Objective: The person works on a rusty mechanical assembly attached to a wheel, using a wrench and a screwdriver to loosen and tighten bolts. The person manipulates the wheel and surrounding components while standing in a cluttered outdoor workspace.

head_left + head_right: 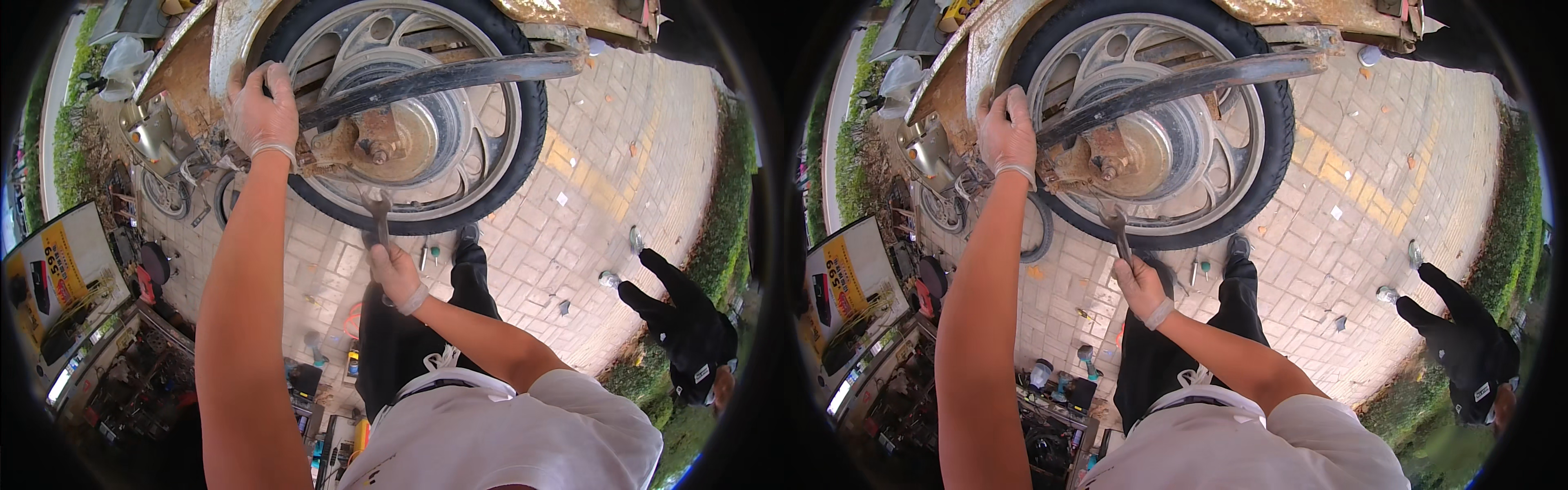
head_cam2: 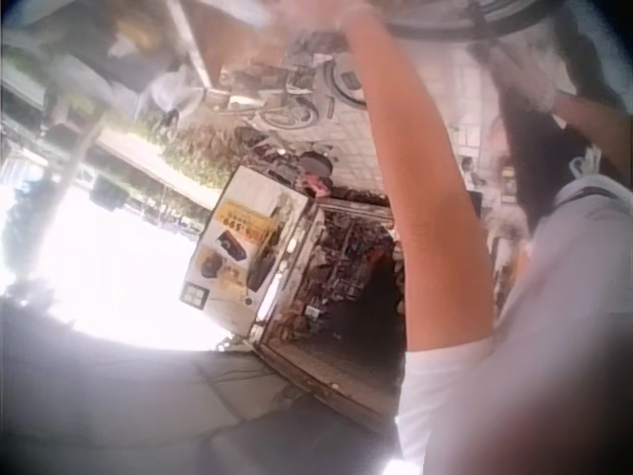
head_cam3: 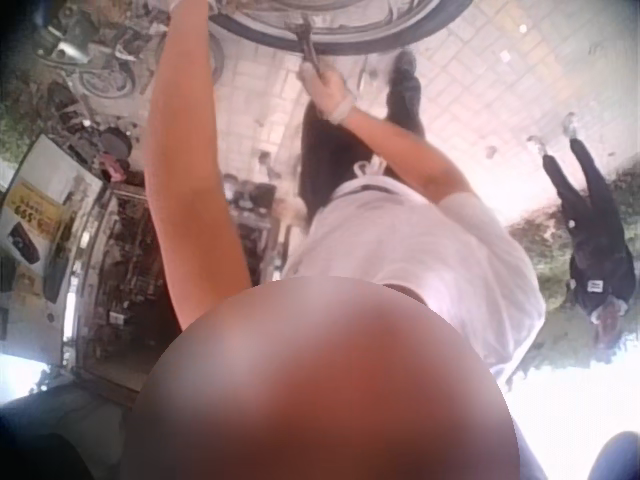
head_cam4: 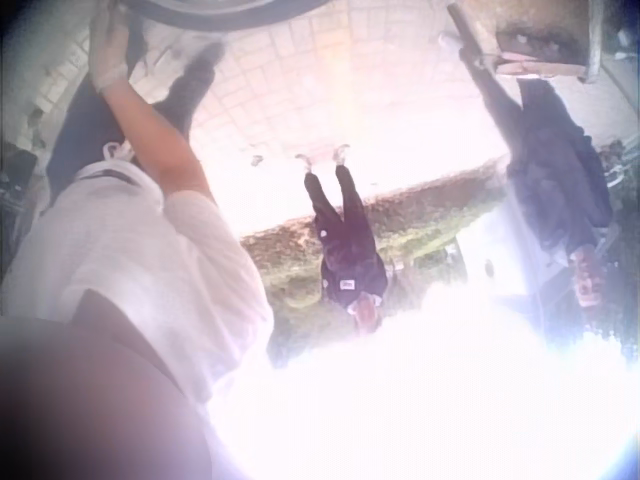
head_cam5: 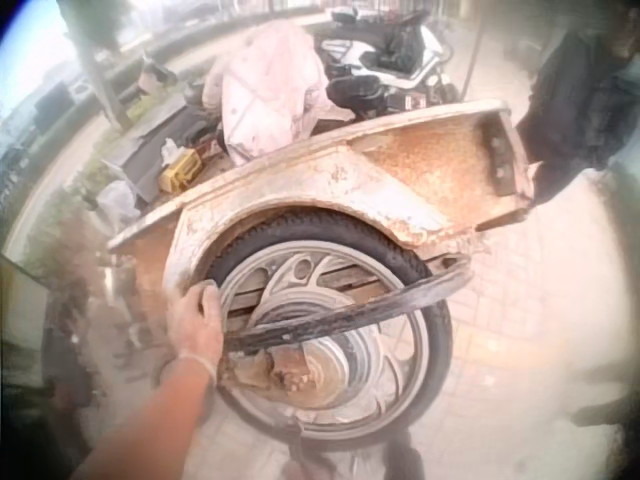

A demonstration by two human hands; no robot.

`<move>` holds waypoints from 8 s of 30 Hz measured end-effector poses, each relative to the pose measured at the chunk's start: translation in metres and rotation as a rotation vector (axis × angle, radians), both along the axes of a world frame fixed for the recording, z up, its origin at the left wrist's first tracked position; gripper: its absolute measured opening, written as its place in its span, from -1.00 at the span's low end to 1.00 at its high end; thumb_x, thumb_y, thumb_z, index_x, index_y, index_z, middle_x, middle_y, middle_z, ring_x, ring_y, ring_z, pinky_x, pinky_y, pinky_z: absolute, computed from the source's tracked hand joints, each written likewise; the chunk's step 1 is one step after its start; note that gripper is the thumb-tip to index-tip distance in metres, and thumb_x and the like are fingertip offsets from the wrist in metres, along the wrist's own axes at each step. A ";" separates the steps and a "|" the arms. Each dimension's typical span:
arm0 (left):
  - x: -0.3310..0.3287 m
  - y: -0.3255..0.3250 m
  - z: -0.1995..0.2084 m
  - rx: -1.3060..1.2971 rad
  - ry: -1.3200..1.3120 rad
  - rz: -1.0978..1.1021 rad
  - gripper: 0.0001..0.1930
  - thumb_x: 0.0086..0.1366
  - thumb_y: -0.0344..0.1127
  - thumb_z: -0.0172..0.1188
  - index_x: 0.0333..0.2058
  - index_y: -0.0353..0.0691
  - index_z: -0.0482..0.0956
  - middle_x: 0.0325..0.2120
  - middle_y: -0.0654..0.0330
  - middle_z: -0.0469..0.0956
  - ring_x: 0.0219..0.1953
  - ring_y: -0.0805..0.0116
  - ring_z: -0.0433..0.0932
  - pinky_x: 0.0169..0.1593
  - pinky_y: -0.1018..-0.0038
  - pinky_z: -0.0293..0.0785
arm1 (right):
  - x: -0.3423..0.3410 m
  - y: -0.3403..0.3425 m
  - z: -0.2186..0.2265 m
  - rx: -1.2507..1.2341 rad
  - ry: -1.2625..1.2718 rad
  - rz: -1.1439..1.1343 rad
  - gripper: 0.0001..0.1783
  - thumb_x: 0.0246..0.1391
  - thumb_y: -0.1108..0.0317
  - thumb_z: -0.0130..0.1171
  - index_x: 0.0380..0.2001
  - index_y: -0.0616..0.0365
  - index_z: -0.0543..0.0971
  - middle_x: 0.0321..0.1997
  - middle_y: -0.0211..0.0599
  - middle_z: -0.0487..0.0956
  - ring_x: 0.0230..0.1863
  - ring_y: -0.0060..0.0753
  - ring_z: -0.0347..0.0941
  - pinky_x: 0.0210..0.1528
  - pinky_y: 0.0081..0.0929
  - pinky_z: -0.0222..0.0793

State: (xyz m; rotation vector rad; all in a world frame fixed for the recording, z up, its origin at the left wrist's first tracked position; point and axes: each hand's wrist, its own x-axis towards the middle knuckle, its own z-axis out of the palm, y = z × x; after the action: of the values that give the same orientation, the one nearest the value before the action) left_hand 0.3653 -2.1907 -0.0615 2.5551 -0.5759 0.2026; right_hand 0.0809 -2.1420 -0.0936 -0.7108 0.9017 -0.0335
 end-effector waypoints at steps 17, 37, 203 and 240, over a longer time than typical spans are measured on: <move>0.000 0.001 -0.001 0.034 0.013 0.053 -0.49 0.26 0.19 -0.11 -0.12 -0.02 0.62 0.23 0.19 0.25 0.22 0.09 0.24 0.26 0.21 0.13 | -0.019 -0.157 0.058 -0.584 0.104 0.715 -0.56 0.32 0.13 -0.14 -0.38 0.37 0.45 -0.50 -0.08 0.51 -0.41 -0.24 0.44 -0.25 -0.35 0.35; -0.004 0.003 -0.002 -0.003 -0.065 0.037 -0.56 0.27 0.11 -0.04 -0.28 -0.09 0.67 -0.09 0.08 0.53 0.01 0.04 0.43 0.03 0.22 0.32 | -0.066 -0.135 0.035 0.214 0.203 0.696 -0.67 0.17 0.18 0.14 -0.57 0.15 0.45 -0.71 -0.50 0.30 -0.70 -0.62 0.19 -0.63 -0.60 0.15; -0.149 -0.187 0.059 0.152 -0.054 -0.711 -0.59 -0.22 0.00 0.39 -0.60 -0.10 0.37 -0.71 0.26 0.38 -0.63 0.26 0.47 -0.47 0.37 0.34 | -0.082 -0.070 -0.013 -0.011 -0.075 0.539 -0.69 0.11 0.28 0.11 -0.63 0.23 0.49 -0.73 -0.53 0.32 -0.64 -0.69 0.19 -0.58 -0.48 0.10; -0.157 0.118 0.007 -0.613 0.547 -0.272 -0.69 0.18 -0.12 0.20 -0.21 -0.21 0.55 -0.30 0.09 0.54 -0.19 0.06 0.48 -0.01 0.24 0.35 | -0.118 -0.106 0.039 -0.512 0.522 0.762 -0.61 0.04 0.09 0.23 -0.63 0.21 0.53 -0.78 -0.43 0.38 -0.78 -0.57 0.29 -0.68 -0.49 0.21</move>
State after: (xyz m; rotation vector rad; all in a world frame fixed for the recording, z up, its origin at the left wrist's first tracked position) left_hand 0.2079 -2.0724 -0.0543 1.8030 -0.5304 -0.3566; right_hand -0.0367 -2.2479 -0.0546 -1.5540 1.0723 0.6435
